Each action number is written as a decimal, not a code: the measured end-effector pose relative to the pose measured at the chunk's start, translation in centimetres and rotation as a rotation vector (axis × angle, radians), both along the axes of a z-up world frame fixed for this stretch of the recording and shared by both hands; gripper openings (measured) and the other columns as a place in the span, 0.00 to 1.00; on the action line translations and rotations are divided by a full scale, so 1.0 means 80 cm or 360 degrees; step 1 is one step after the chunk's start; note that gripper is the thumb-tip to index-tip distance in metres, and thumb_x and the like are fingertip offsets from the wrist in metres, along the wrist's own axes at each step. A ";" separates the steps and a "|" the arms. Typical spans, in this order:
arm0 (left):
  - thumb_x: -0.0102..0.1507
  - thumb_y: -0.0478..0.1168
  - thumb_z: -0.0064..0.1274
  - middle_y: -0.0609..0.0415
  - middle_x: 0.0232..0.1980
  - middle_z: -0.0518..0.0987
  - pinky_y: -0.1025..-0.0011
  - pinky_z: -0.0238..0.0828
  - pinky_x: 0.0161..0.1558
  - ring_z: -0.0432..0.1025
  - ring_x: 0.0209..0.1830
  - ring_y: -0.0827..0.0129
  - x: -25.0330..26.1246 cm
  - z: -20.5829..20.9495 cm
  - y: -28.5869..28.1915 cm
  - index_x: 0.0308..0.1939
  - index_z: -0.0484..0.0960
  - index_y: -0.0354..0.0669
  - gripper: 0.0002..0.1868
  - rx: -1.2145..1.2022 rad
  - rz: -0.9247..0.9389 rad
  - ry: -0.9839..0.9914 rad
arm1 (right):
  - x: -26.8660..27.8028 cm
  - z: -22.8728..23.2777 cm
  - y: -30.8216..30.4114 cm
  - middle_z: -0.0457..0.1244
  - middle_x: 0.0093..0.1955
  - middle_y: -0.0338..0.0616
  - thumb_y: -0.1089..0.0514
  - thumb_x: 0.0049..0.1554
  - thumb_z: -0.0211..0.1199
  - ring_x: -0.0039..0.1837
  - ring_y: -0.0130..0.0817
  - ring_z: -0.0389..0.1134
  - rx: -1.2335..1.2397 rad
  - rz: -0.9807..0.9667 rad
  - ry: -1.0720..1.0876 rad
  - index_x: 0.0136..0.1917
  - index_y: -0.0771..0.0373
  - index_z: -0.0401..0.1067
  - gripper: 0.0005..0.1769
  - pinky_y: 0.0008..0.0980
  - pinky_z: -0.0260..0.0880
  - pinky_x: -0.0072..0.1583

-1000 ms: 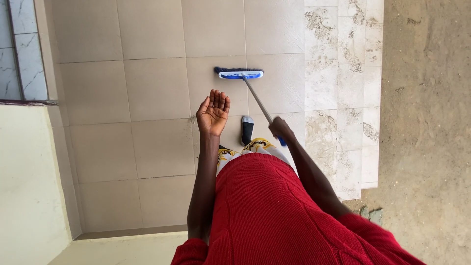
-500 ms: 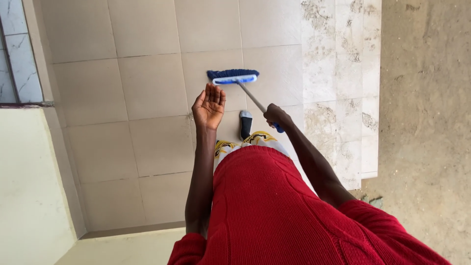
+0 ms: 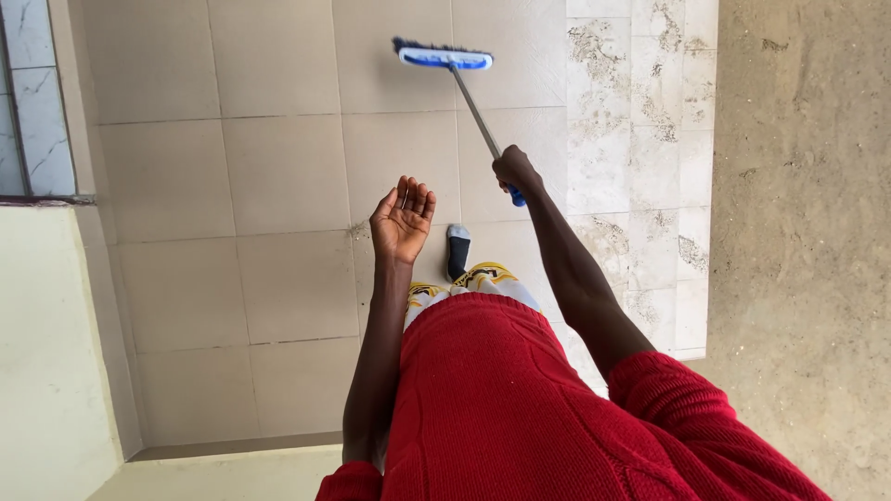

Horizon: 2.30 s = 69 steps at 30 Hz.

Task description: The person sweeps the tiled floor using a broom and collects debris into a blue dustpan.

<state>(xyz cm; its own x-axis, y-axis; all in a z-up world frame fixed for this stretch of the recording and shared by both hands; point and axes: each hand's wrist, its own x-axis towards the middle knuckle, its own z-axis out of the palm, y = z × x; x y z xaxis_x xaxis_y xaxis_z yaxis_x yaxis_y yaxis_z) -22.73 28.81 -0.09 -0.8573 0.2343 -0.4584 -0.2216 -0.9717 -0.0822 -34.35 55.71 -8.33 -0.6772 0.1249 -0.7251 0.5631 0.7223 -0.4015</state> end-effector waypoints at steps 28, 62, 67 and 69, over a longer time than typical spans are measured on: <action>0.71 0.38 0.46 0.50 0.53 0.83 0.55 0.70 0.68 0.76 0.58 0.59 -0.057 0.001 0.090 0.55 0.82 0.37 0.14 -0.0024 -0.0205 -0.0018 | 0.021 -0.069 0.225 0.63 0.23 0.49 0.64 0.58 0.57 0.28 0.34 0.70 -0.0095 0.0320 0.0245 0.27 0.72 0.72 0.18 0.37 0.68 0.33; 0.70 0.38 0.46 0.49 0.52 0.83 0.54 0.70 0.67 0.76 0.57 0.58 -0.070 -0.022 0.141 0.54 0.81 0.37 0.13 -0.0002 -0.0556 0.0037 | 0.202 -0.039 0.292 0.62 0.23 0.54 0.66 0.57 0.53 0.26 0.37 0.65 -0.0171 -0.0627 -0.0040 0.24 0.72 0.66 0.19 0.39 0.63 0.31; 0.71 0.38 0.46 0.49 0.52 0.83 0.54 0.71 0.67 0.76 0.57 0.58 -0.045 -0.013 0.134 0.55 0.81 0.37 0.13 -0.0002 -0.0555 0.0028 | 0.242 -0.083 0.270 0.66 0.26 0.53 0.65 0.46 0.64 0.29 0.37 0.70 -0.0041 -0.0343 -0.0077 0.26 0.70 0.73 0.09 0.38 0.69 0.33; 0.70 0.39 0.46 0.48 0.52 0.83 0.54 0.71 0.66 0.77 0.57 0.58 -0.042 -0.008 0.132 0.55 0.81 0.37 0.13 -0.0015 -0.0567 0.0046 | 0.287 -0.082 0.249 0.68 0.27 0.53 0.64 0.42 0.69 0.30 0.37 0.72 0.0156 0.0197 -0.0055 0.26 0.68 0.76 0.06 0.37 0.71 0.34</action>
